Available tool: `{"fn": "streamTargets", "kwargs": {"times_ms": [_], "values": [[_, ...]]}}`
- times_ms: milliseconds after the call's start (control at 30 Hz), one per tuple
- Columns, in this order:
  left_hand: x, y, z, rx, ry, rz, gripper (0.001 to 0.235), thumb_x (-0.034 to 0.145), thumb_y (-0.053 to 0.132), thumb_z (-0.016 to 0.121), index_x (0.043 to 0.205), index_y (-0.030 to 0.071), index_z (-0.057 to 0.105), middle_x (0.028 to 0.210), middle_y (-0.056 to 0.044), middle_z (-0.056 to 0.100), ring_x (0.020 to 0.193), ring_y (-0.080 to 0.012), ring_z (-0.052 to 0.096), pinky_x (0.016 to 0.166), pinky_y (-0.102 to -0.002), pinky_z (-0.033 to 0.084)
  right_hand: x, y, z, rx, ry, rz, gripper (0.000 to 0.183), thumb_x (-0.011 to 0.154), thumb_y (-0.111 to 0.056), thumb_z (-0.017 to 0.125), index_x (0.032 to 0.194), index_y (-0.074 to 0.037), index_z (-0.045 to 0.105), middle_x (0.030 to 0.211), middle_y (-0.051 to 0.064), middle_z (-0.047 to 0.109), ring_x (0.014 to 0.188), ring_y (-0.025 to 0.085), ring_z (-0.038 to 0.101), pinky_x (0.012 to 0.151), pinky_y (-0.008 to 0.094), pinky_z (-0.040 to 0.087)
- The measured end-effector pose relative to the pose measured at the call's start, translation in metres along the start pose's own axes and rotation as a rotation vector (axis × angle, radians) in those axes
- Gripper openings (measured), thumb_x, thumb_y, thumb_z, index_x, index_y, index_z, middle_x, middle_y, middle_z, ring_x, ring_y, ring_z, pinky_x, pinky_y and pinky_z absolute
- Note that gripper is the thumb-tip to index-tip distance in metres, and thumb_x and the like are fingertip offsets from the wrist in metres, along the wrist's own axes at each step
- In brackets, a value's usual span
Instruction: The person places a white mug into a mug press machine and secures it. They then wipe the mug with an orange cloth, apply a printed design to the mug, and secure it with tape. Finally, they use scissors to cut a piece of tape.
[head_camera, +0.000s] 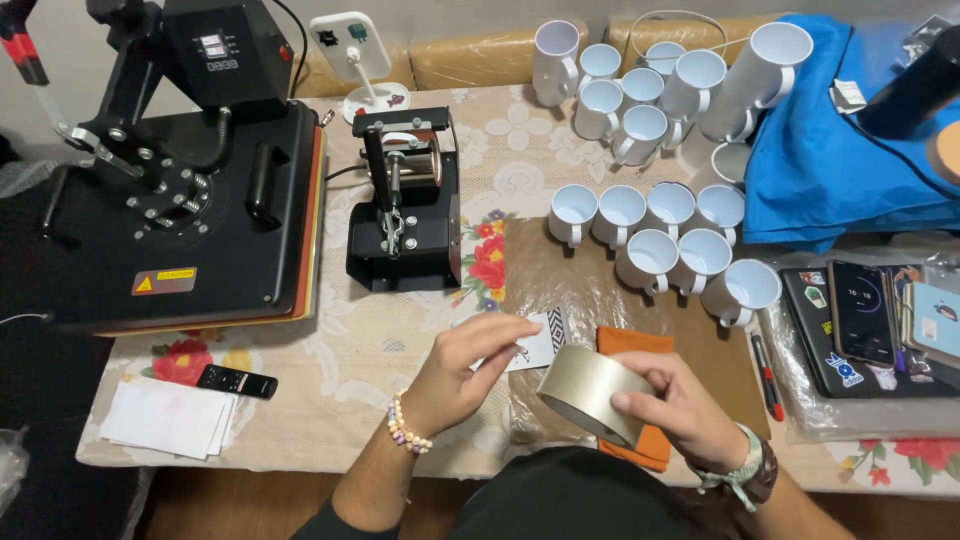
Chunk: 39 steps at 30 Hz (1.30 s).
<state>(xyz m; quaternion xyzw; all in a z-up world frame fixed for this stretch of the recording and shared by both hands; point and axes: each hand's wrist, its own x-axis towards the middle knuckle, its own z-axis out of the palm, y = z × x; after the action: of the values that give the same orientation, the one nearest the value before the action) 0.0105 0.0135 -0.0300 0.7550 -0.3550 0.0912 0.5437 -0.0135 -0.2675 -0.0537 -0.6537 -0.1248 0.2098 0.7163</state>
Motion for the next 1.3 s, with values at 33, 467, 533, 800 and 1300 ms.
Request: {"fn": "streamTargets", "kwargs": {"times_ms": [33,467,533,800,1300], "values": [[0.002,0.004,0.002,0.0,0.0,-0.002,0.031,0.098,-0.005,0.055,0.126,0.002,0.064,0.12,-0.016,0.07,0.112,-0.0305,0.068,0.101,-0.041,0.056,0.0,-0.002,0.002,0.002,-0.001,0.001,0.043,0.081,-0.026,0.073,0.11,0.006,0.077,0.086,0.008,0.078,0.069,0.016,0.072,0.054,0.025,0.056],[0.02,0.024,0.001,-0.175,-0.279,0.239,0.023,0.109,0.015,0.048,0.121,0.009,0.066,0.126,-0.011,0.067,0.117,-0.0331,0.067,0.105,-0.047,0.055,-0.001,-0.004,-0.001,0.567,-0.167,0.199,0.054,0.08,-0.022,0.072,0.115,0.019,0.065,0.078,0.018,0.073,0.059,0.023,0.066,0.05,0.029,0.047],[0.022,0.024,0.001,-0.192,-0.276,0.228,0.021,0.107,0.017,0.052,0.118,0.008,0.068,0.124,-0.011,0.068,0.115,-0.032,0.067,0.105,-0.046,0.055,0.0,-0.005,0.0,0.566,-0.202,0.214,0.055,0.08,-0.024,0.073,0.115,0.019,0.066,0.082,0.016,0.074,0.065,0.022,0.067,0.056,0.029,0.049],[0.024,0.02,0.027,-0.222,-0.123,0.265,0.015,0.106,0.008,0.048,0.105,-0.002,0.059,0.107,-0.017,0.064,0.106,-0.0349,0.066,0.098,-0.047,0.057,0.008,0.013,0.006,0.69,-0.124,0.199,0.04,0.089,-0.026,0.059,0.1,0.013,0.065,0.071,0.013,0.065,0.057,0.018,0.057,0.052,0.03,0.042],[-0.016,-0.011,0.083,0.292,0.397,0.408,0.002,0.094,-0.003,0.045,0.093,-0.002,0.046,0.093,-0.018,0.05,0.09,-0.0395,0.071,0.093,-0.058,0.061,0.033,0.064,0.013,1.298,-0.176,0.313,0.063,0.101,-0.035,0.041,0.042,-0.015,0.043,0.034,-0.003,0.032,0.03,0.01,0.029,0.037,0.02,0.025]]}}
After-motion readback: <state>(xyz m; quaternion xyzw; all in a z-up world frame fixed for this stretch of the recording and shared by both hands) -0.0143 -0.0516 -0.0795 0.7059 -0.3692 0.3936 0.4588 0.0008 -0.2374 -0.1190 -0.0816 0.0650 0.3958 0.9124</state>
